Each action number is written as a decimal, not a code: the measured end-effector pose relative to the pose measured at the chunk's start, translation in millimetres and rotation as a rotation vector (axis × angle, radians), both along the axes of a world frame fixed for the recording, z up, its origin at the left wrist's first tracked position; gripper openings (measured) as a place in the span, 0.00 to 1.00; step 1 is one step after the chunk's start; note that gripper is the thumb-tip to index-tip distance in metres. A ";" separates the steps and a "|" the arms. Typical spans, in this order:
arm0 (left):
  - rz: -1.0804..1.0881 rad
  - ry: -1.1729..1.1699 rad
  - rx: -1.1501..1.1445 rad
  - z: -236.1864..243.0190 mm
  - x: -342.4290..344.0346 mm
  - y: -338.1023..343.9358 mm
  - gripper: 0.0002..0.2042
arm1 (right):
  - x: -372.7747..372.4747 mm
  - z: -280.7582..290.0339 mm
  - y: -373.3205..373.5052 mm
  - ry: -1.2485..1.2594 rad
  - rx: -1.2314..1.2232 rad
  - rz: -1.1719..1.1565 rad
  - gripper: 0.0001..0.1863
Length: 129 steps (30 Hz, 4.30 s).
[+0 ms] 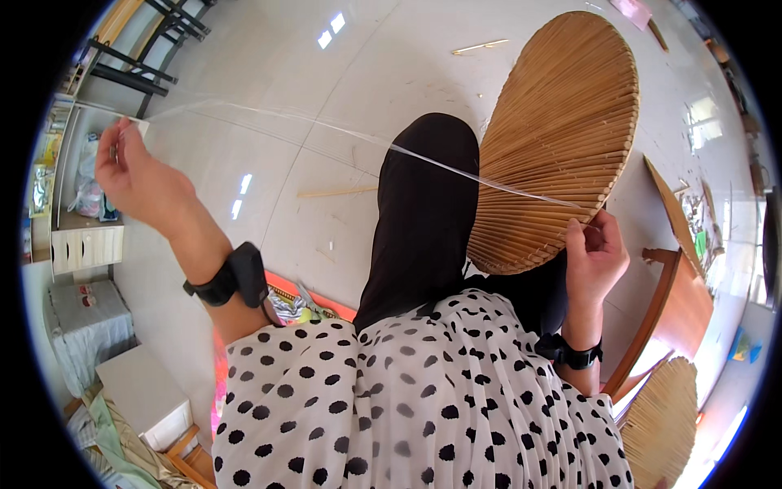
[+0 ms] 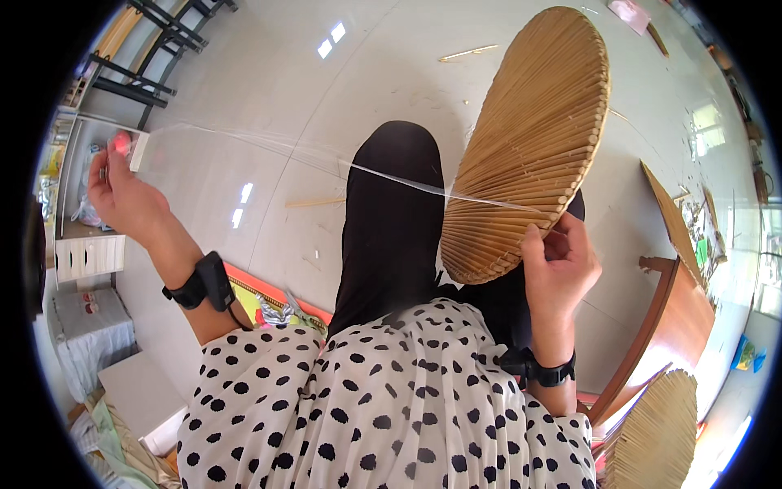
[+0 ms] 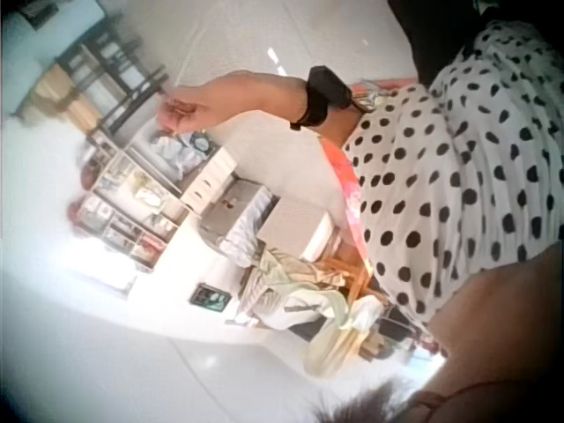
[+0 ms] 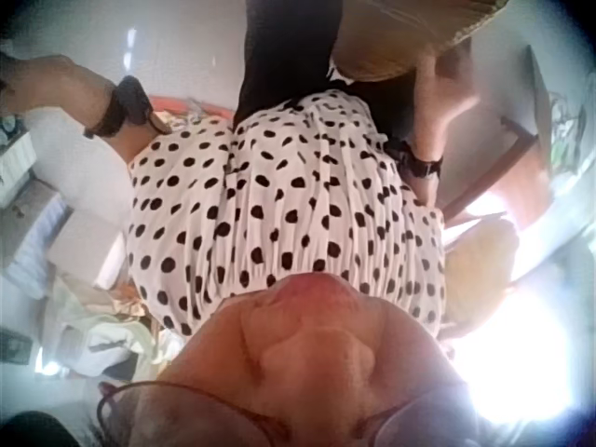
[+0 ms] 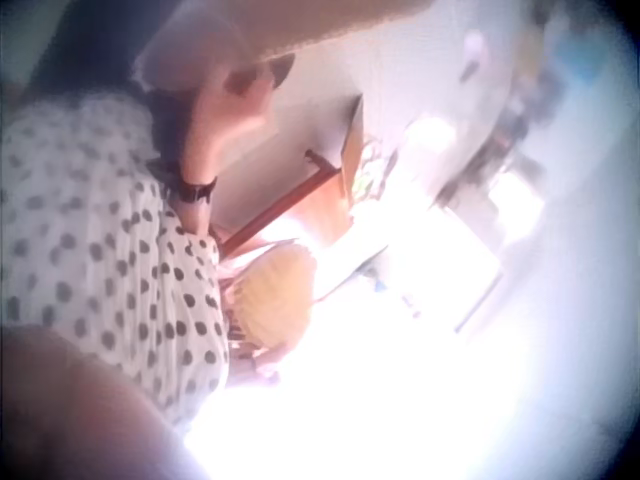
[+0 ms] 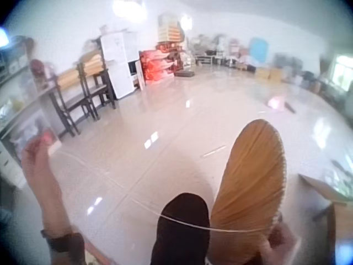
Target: The person sews the edge of a large circular woven hat using a needle and thread, pulling the thread through the weave and along the rim.
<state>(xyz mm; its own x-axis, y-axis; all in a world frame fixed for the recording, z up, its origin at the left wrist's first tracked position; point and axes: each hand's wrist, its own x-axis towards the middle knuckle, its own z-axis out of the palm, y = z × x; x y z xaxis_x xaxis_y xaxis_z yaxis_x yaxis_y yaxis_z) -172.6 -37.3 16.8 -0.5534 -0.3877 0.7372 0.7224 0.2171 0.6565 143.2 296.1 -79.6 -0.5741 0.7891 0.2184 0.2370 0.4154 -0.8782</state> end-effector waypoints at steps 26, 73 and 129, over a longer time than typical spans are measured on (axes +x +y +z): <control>-1.392 -0.840 -0.673 -78.5 96.1 118.2 0.08 | -0.3 -2.1 7.3 0.077 0.011 -0.013 0.13; -0.654 0.272 -1.581 -91.9 111.8 145.3 0.04 | -3.3 -4.2 8.6 0.090 0.006 -0.033 0.13; -1.360 -0.401 -0.756 -105.1 144.3 231.2 0.02 | -7.0 -19.7 1.4 -0.125 0.478 -0.156 0.18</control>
